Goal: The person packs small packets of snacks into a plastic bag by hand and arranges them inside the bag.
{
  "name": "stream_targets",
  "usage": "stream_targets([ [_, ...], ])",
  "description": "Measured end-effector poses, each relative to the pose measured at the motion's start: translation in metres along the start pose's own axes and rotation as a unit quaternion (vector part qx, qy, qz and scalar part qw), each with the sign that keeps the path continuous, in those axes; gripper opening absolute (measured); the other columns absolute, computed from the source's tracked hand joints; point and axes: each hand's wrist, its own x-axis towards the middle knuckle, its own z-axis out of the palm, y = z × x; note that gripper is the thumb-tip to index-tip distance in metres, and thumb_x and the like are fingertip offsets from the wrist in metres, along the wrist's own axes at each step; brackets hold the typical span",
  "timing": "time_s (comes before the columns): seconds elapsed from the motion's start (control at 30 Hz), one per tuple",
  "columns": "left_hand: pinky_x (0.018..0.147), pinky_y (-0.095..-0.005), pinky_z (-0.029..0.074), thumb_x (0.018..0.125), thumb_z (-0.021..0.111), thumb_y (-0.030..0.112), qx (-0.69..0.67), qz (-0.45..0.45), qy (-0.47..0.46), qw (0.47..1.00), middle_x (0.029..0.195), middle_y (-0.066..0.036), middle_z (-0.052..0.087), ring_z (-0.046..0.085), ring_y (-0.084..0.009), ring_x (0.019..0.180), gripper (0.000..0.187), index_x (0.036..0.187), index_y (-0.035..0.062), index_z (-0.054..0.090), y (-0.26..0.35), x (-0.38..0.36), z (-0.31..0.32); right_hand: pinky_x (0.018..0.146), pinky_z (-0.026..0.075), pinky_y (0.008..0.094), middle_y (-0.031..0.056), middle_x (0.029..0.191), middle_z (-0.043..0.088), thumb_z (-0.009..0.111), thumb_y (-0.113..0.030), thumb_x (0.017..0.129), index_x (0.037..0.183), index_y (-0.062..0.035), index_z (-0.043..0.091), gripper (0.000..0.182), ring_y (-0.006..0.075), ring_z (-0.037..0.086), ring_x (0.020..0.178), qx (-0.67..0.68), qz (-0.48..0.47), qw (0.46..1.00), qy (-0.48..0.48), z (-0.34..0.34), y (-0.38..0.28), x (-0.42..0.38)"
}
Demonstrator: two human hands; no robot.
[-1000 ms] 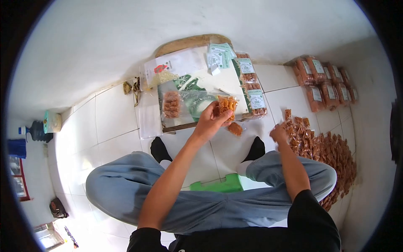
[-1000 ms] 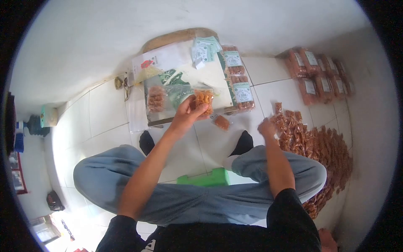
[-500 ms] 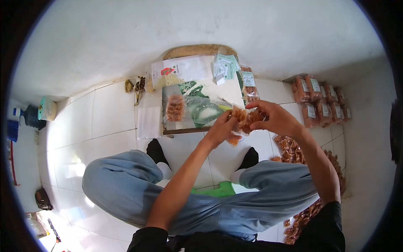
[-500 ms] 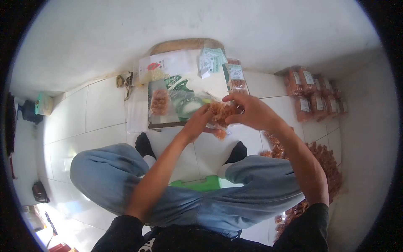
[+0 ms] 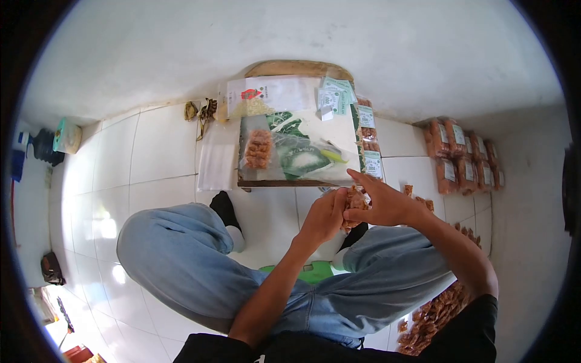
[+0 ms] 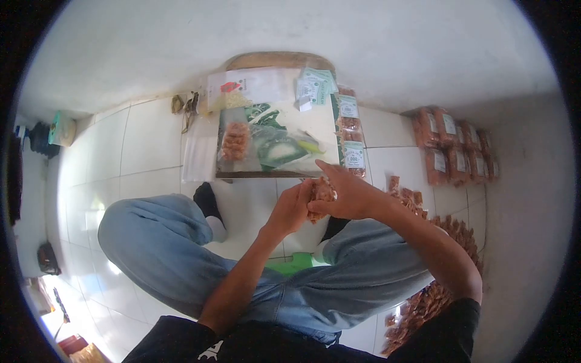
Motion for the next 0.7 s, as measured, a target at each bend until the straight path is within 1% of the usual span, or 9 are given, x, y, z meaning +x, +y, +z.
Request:
stream_targets([
  [0.13, 0.073, -0.047, 0.048, 0.105, 0.03, 0.035, 0.029, 0.05, 0.029, 0.998, 0.09, -0.026, 0.064, 0.065, -0.0426, 0.082, 0.039, 0.126, 0.0049, 0.043, 0.021, -0.009, -0.013, 0.103, 0.04, 0.04, 0.0264, 0.133, 0.05, 0.078, -0.047, 0.077, 0.147, -0.002, 0.028, 0.097, 0.0368, 0.051, 0.124, 0.112, 0.022, 0.992, -0.053, 0.0, -0.007, 0.004],
  [0.2, 0.073, -0.0465, 0.049, 0.105, 0.03, 0.035, 0.029, 0.067, 0.046, 0.996, 0.09, -0.027, 0.064, 0.065, -0.043, 0.084, 0.039, 0.129, 0.0047, 0.039, 0.018, -0.007, -0.015, 0.095, 0.047, 0.0407, 0.0265, 0.119, 0.058, 0.079, -0.042, 0.076, 0.14, 0.0025, 0.032, 0.091, 0.0368, 0.062, 0.107, 0.093, -0.03, 0.995, -0.009, 0.0, -0.015, 0.003],
  [0.27, 0.074, -0.0461, 0.049, 0.105, 0.03, 0.035, 0.03, 0.086, 0.062, 0.994, 0.09, -0.027, 0.064, 0.066, -0.0434, 0.086, 0.04, 0.131, 0.0045, 0.036, 0.017, -0.006, -0.015, 0.09, 0.049, 0.0403, 0.0246, 0.118, 0.059, 0.081, -0.04, 0.075, 0.136, 0.0009, 0.035, 0.086, 0.0365, 0.064, 0.103, 0.104, -0.027, 0.994, 0.007, 0.0, -0.018, 0.004],
  [0.33, 0.08, -0.038, 0.05, 0.105, 0.029, 0.039, -0.034, 0.098, 0.135, 0.985, 0.104, -0.017, 0.063, 0.064, -0.0246, 0.095, 0.045, 0.131, 0.0044, 0.039, 0.018, -0.005, -0.011, 0.086, 0.052, 0.04, 0.0226, 0.116, 0.059, 0.082, -0.038, 0.074, 0.132, -0.0006, 0.038, 0.082, 0.0361, 0.065, 0.098, 0.114, -0.025, 0.993, 0.024, 0.002, -0.019, 0.005],
  [0.47, 0.085, -0.0376, 0.051, 0.104, 0.035, 0.048, -0.231, 0.056, 0.228, 0.944, 0.118, -0.015, 0.058, 0.061, -0.0223, 0.104, 0.052, 0.133, 0.0059, 0.039, 0.012, 0.004, 0.0, 0.081, 0.053, 0.0425, 0.0181, 0.112, 0.058, 0.084, -0.032, 0.071, 0.127, -0.0054, 0.041, 0.075, 0.0348, 0.066, 0.094, 0.063, -0.089, 0.987, 0.117, 0.009, -0.024, 0.004],
  [0.53, 0.084, -0.0391, 0.052, 0.101, 0.039, 0.053, -0.394, -0.133, 0.208, 0.885, 0.121, -0.013, 0.061, 0.063, -0.0223, 0.104, 0.057, 0.132, 0.0045, 0.041, 0.02, 0.005, -0.004, 0.082, 0.053, 0.0442, 0.0168, 0.112, 0.057, 0.085, -0.03, 0.069, 0.126, -0.0069, 0.042, 0.075, 0.0346, 0.065, 0.094, 0.021, -0.118, 0.982, 0.148, 0.009, -0.025, 0.005],
  [0.57, 0.084, -0.0391, 0.052, 0.101, 0.039, 0.053, -0.394, -0.133, 0.209, 0.885, 0.121, -0.013, 0.061, 0.063, -0.0223, 0.104, 0.057, 0.132, 0.0045, 0.041, 0.025, 0.002, -0.009, 0.083, 0.053, 0.0448, 0.0156, 0.112, 0.057, 0.085, -0.03, 0.068, 0.126, -0.0075, 0.043, 0.075, 0.0342, 0.064, 0.097, -0.045, -0.154, 0.97, 0.18, 0.009, -0.024, 0.006],
  [0.63, 0.08, -0.0354, 0.055, 0.098, 0.043, 0.058, -0.582, -0.152, -0.029, 0.799, 0.115, -0.01, 0.062, 0.065, -0.0184, 0.099, 0.06, 0.128, 0.0057, 0.047, 0.033, -0.005, -0.02, 0.085, 0.052, 0.0454, 0.0144, 0.113, 0.056, 0.086, -0.029, 0.066, 0.125, -0.0081, 0.045, 0.075, 0.0338, 0.063, 0.099, -0.111, -0.189, 0.953, 0.211, 0.009, -0.023, 0.007],
  [0.7, 0.085, -0.0339, 0.054, 0.098, 0.039, 0.06, -0.541, -0.126, -0.026, 0.831, 0.119, -0.01, 0.059, 0.062, -0.0185, 0.107, 0.063, 0.13, 0.0058, 0.046, 0.03, 0.001, -0.01, 0.089, 0.05, 0.0455, 0.0144, 0.115, 0.055, 0.087, -0.027, 0.063, 0.125, -0.0075, 0.048, 0.076, 0.034, 0.059, 0.106, -0.125, -0.187, 0.951, 0.212, 0.01, -0.023, 0.008],
])
